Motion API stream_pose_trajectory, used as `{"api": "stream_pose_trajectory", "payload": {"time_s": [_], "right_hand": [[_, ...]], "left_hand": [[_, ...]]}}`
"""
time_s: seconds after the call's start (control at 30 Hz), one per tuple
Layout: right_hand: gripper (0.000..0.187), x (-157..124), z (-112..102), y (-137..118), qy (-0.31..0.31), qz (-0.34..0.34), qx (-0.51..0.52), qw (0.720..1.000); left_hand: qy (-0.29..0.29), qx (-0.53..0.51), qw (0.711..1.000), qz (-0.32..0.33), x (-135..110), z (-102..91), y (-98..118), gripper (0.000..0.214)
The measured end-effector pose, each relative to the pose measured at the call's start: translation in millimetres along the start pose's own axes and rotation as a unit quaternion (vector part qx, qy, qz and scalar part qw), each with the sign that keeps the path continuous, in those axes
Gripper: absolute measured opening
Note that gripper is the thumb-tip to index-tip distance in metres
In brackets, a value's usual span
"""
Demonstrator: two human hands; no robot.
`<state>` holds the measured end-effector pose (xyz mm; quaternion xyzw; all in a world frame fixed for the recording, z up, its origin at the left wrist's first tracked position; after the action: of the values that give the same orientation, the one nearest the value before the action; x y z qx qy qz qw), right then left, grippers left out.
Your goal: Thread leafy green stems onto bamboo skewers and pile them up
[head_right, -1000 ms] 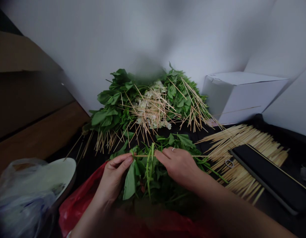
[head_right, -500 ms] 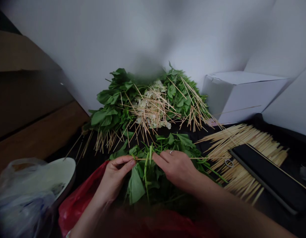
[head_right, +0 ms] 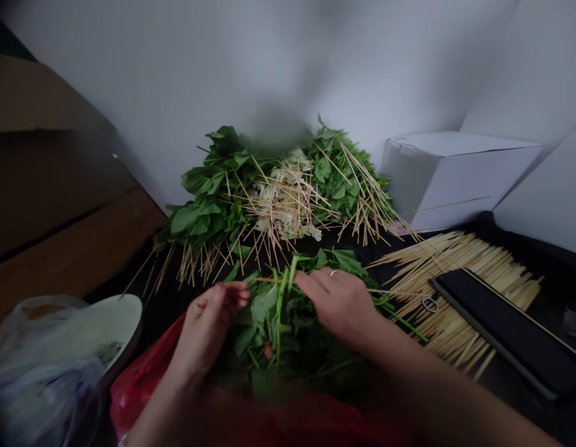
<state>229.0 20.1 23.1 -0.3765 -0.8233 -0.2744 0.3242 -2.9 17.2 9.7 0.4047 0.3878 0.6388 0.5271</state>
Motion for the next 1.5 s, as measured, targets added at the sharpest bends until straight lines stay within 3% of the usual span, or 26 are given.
{"api": "stream_pose_trajectory", "payload": {"time_s": [0.17, 0.3, 0.37, 0.47, 0.57, 0.63, 0.73, 0.87, 0.93, 1.0, 1.07, 1.13, 1.3, 1.5], "right_hand": [[0.033, -1, -7, 26, 0.041, 0.085, -0.008, 0.996], [0.031, -3, -7, 33, 0.040, 0.109, -0.007, 0.993], [0.030, -3, -7, 36, 0.041, 0.125, 0.001, 0.991], [0.028, -3, -8, 41, 0.054, 0.156, 0.008, 0.986], [0.027, -3, -8, 45, 0.055, 0.179, 0.030, 0.982], [0.027, -3, -7, 46, 0.045, 0.193, 0.050, 0.979], [0.025, -3, -7, 47, 0.041, 0.213, 0.066, 0.974], [0.023, -2, -8, 47, 0.045, 0.236, 0.087, 0.967], [0.023, -1, -9, 47, 0.051, 0.234, 0.091, 0.967], [0.023, 0, -10, 46, 0.054, 0.224, 0.088, 0.969], [0.025, 0, -9, 44, 0.053, 0.207, 0.082, 0.973], [0.026, -1, -7, 41, 0.050, 0.176, 0.076, 0.980], [0.030, -4, 1, 29, 0.042, 0.067, 0.070, 0.994], [0.030, -4, 8, 16, 0.005, 0.012, 0.054, 0.998]], "left_hand": [[0.053, -0.012, 0.998, 0.040, 7, -12.1, 13, 0.034], [0.010, 0.177, 0.982, 0.067, 5, -9.9, 13, 0.019], [-0.054, 0.303, 0.946, 0.097, 3, -5.0, 9, 0.012], [-0.143, 0.467, 0.862, 0.132, 0, 1.5, -3, 0.021], [-0.175, 0.568, 0.796, 0.114, -2, 1.5, -12, 0.045], [-0.175, 0.587, 0.783, 0.107, -1, -0.6, -12, 0.053], [-0.132, 0.548, 0.815, 0.134, 1, -4.1, -4, 0.053], [-0.036, 0.382, 0.908, 0.168, 2, -6.7, 12, 0.040], [-0.009, 0.266, 0.958, 0.110, 2, -7.0, 13, 0.032], [-0.002, 0.143, 0.990, 0.001, 1, -5.5, 7, 0.029], [0.000, 0.027, 0.994, -0.101, -1, -2.2, 0, 0.032], [0.006, -0.063, 0.987, -0.151, -2, 1.4, -4, 0.033], [-0.002, -0.141, 0.973, -0.183, 0, 6.3, -6, 0.030], [-0.002, -0.130, 0.972, -0.198, 1, 4.8, -8, 0.031]]}}
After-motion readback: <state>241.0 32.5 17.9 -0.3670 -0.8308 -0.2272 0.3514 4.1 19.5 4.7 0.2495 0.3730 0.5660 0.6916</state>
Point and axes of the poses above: each hand's wrist, its own x-axis towards the middle knuckle, its own z-axis out of the palm, y = z × x, the point moved 3 cm from there along x, towards the middle knuckle, and after that the axes turned 12 degrees about -x, right-handed, at the moved point
